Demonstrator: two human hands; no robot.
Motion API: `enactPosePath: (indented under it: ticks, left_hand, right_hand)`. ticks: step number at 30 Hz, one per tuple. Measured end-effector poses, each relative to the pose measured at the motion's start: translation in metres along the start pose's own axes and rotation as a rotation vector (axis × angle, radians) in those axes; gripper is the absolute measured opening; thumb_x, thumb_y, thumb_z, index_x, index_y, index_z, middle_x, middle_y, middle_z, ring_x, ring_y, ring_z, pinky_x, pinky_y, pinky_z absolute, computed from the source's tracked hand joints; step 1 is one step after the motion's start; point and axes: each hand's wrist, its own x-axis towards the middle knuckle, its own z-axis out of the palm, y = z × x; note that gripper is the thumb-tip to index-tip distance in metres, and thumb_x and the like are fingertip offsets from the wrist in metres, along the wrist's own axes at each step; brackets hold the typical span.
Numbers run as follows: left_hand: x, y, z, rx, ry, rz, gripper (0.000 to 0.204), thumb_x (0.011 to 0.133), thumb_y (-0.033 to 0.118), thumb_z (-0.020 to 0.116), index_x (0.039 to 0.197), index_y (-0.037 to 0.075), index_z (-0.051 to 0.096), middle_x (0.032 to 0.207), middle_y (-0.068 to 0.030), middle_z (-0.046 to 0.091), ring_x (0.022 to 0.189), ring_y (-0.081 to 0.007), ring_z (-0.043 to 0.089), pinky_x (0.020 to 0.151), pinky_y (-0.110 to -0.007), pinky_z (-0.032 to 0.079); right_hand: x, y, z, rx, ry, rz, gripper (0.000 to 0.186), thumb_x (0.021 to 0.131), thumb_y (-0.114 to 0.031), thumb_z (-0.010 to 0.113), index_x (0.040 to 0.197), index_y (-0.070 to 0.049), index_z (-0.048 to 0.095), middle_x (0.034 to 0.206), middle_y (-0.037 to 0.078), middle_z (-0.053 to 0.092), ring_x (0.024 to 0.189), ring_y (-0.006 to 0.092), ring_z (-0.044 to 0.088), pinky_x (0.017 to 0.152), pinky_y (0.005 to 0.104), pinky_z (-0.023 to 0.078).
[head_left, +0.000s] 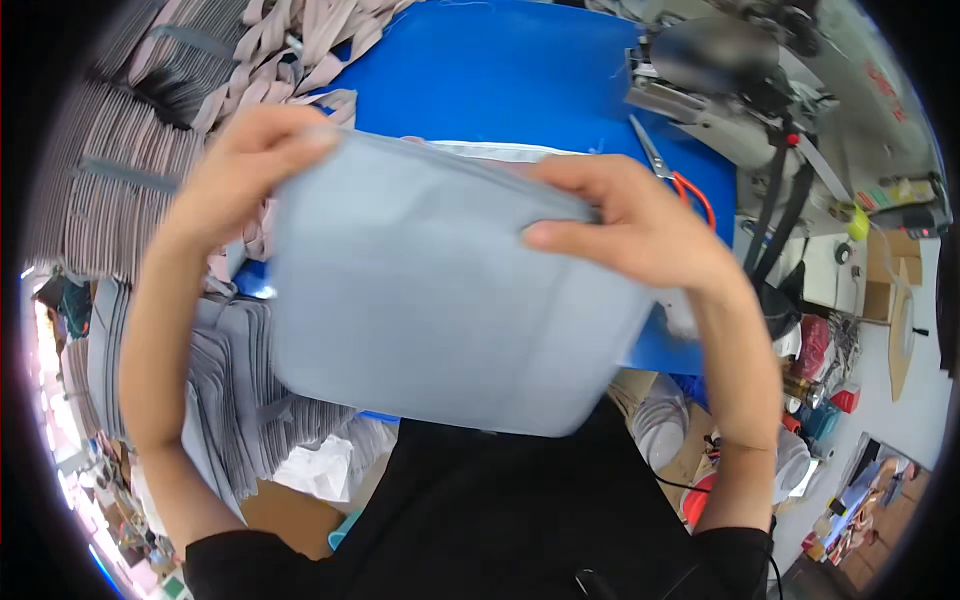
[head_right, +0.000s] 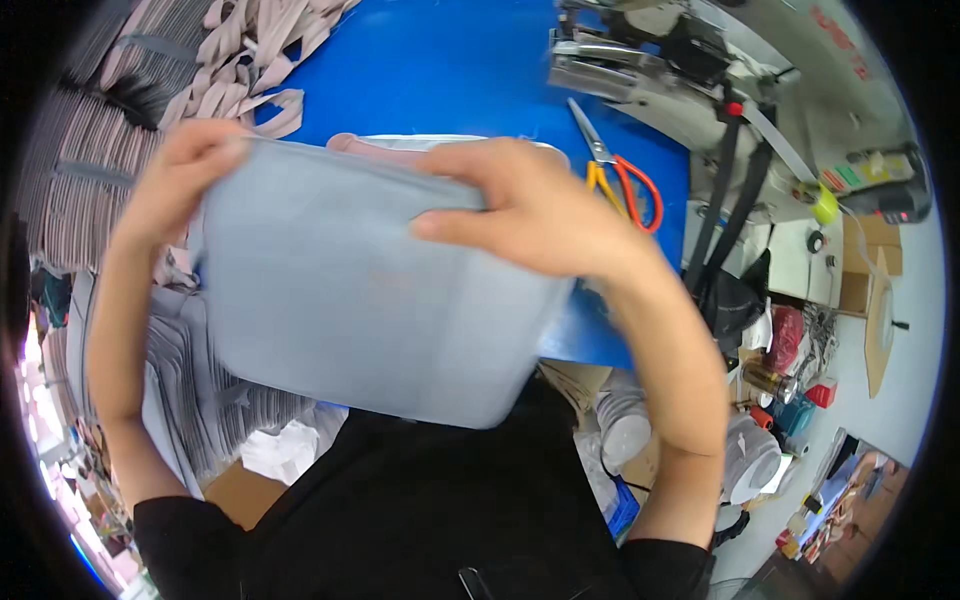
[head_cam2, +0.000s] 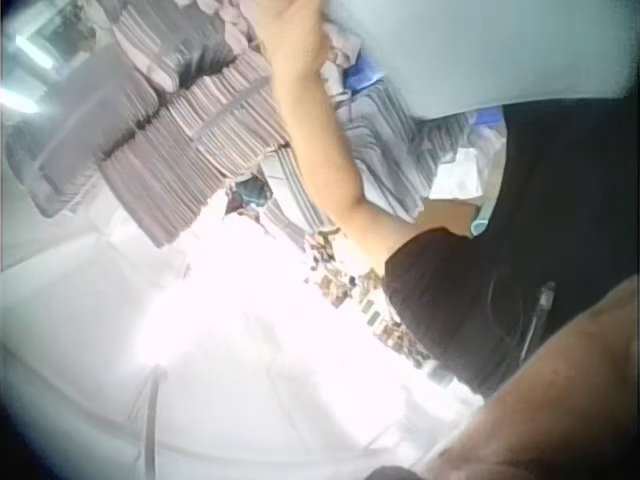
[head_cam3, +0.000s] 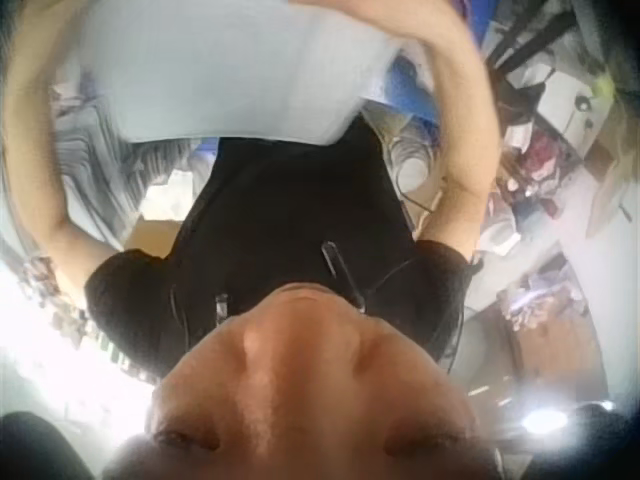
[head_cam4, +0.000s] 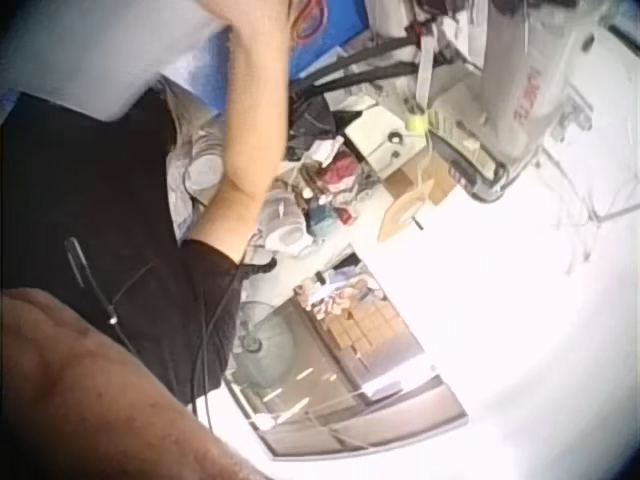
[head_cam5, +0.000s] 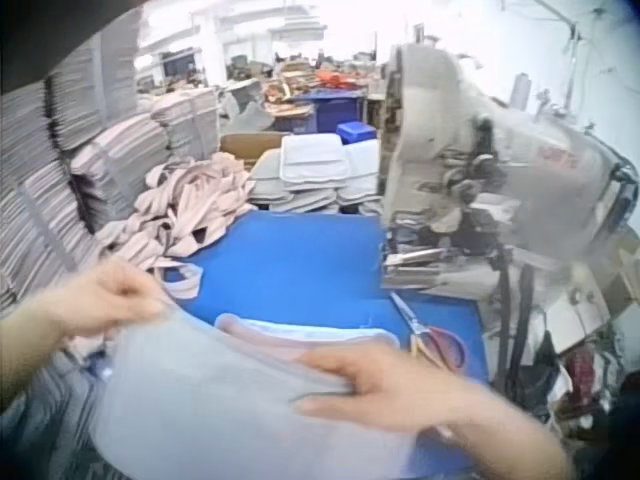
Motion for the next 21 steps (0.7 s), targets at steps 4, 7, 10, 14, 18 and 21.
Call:
enactPosePath:
  ticks: [4, 7, 10, 14, 18, 21]
  left_hand:
    - [0.036, -0.038, 0.044, -0.208, -0.353, -0.227, 0.029, 0.098, 0.030, 0.074, 0.089, 0.003, 0.077, 0.073, 0.0021, 0.065, 0.067, -0.0067, 0.058, 0.057, -0.025, 0.046]
    - [0.048, -0.060, 0.056, -0.158, -0.390, -0.180, 0.028, 0.097, 0.029, 0.076, 0.086, 0.003, 0.077, 0.071, 0.0024, 0.064, 0.063, -0.0072, 0.056, 0.054, -0.025, 0.045]
    - [0.057, -0.064, 0.056, -0.164, -0.361, -0.201, 0.026, 0.096, 0.027, 0.076, 0.087, 0.003, 0.078, 0.073, 0.0017, 0.065, 0.065, -0.0077, 0.056, 0.055, -0.025, 0.045]
    - [0.068, -0.068, 0.054, 0.129, -0.166, 0.068, 0.022, 0.095, 0.024, 0.076, 0.090, 0.003, 0.079, 0.083, -0.0033, 0.070, 0.079, -0.0143, 0.063, 0.064, -0.028, 0.050]
    - [0.083, -0.087, 0.066, 0.525, 0.094, 0.384, 0.017, 0.095, 0.017, 0.073, 0.093, 0.001, 0.079, 0.106, -0.0098, 0.076, 0.106, -0.0221, 0.066, 0.087, -0.035, 0.052]
    - [0.096, -0.097, 0.069, 0.475, 0.045, 0.232, 0.017, 0.096, 0.014, 0.071, 0.096, -0.001, 0.078, 0.116, -0.0122, 0.077, 0.109, -0.0263, 0.069, 0.090, -0.036, 0.054]
  right_hand:
    - [0.003, 0.041, -0.037, 0.001, -0.225, 0.321, 0.032, 0.102, -0.031, 0.069, 0.093, 0.000, 0.073, 0.067, -0.003, 0.051, 0.063, 0.0085, 0.046, 0.059, 0.0312, 0.039]
    - [0.011, 0.051, -0.028, -0.017, -0.206, 0.296, 0.034, 0.100, -0.030, 0.073, 0.086, 0.001, 0.073, 0.063, -0.004, 0.050, 0.061, 0.0074, 0.043, 0.056, 0.0300, 0.038]
    - [0.023, 0.051, -0.032, -0.074, -0.203, 0.317, 0.031, 0.097, -0.028, 0.076, 0.086, 0.001, 0.073, 0.070, -0.002, 0.057, 0.067, 0.0075, 0.046, 0.060, 0.0286, 0.039]
    - [0.036, 0.053, -0.033, -0.438, -0.041, 0.132, 0.022, 0.091, -0.026, 0.079, 0.091, -0.004, 0.080, 0.100, 0.008, 0.073, 0.091, 0.0197, 0.063, 0.077, 0.0352, 0.049]
    - [0.053, 0.087, -0.023, -0.797, 0.177, -0.198, 0.019, 0.089, -0.026, 0.078, 0.089, -0.008, 0.081, 0.129, 0.011, 0.070, 0.122, 0.0302, 0.060, 0.095, 0.0375, 0.050]
    - [0.058, 0.095, -0.016, -0.676, 0.180, -0.088, 0.020, 0.090, -0.028, 0.078, 0.092, -0.008, 0.081, 0.125, 0.012, 0.072, 0.115, 0.0294, 0.066, 0.092, 0.0372, 0.053]
